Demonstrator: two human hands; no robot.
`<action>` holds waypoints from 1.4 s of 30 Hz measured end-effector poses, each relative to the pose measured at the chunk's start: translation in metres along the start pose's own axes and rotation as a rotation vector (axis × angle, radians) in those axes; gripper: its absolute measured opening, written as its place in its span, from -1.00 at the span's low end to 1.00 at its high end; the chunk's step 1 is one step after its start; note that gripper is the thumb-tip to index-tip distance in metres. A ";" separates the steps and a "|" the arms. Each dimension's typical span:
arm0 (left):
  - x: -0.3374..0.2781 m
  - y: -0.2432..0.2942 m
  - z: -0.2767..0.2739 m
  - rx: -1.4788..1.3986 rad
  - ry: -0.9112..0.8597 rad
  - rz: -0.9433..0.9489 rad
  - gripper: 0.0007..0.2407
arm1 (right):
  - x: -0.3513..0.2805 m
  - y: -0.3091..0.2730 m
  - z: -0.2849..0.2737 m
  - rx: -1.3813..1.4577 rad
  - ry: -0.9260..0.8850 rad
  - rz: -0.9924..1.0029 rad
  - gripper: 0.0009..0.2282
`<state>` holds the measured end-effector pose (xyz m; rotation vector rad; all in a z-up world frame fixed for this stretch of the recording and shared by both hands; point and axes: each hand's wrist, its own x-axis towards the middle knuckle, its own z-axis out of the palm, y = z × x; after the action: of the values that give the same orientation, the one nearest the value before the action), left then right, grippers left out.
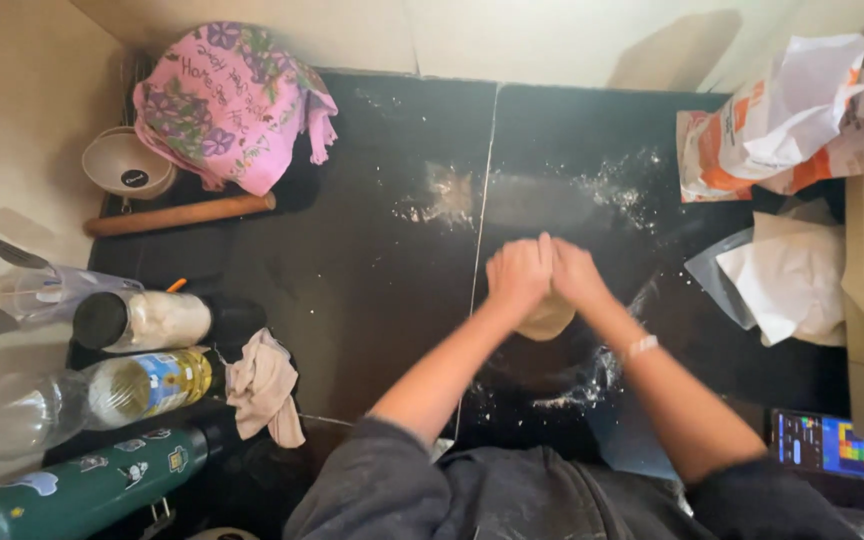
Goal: Knead dough on a countertop using hands.
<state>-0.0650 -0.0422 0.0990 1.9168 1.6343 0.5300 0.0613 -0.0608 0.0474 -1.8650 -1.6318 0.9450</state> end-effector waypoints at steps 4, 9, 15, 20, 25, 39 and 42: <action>-0.048 -0.033 0.031 0.122 0.386 0.366 -0.69 | -0.070 -0.017 0.001 -0.148 0.223 -0.364 -0.70; -0.085 -0.054 0.057 0.188 0.433 0.583 -0.50 | -0.096 0.030 0.037 -0.336 0.523 -0.579 -0.63; -0.004 -0.053 0.073 0.294 0.511 0.556 -0.53 | -0.025 0.047 0.032 -0.465 0.542 -0.394 -0.68; 0.059 -0.051 0.073 0.288 0.442 0.520 -0.49 | 0.010 0.021 0.020 -0.500 0.515 -0.159 -0.81; 0.098 -0.053 0.046 -0.062 -0.075 0.334 -0.44 | 0.010 0.060 0.055 -0.150 0.429 0.340 -0.63; 0.023 -0.022 0.025 -0.005 -0.280 -0.014 -0.48 | -0.003 0.022 0.016 0.210 0.231 0.172 -0.66; -0.015 -0.024 0.023 0.187 0.540 0.385 -0.78 | -0.051 -0.044 -0.002 0.038 0.347 -0.100 -0.69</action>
<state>-0.0713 -0.0584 0.0667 2.3929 1.6689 1.1692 0.0319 -0.1036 0.0912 -1.7854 -1.4692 0.5677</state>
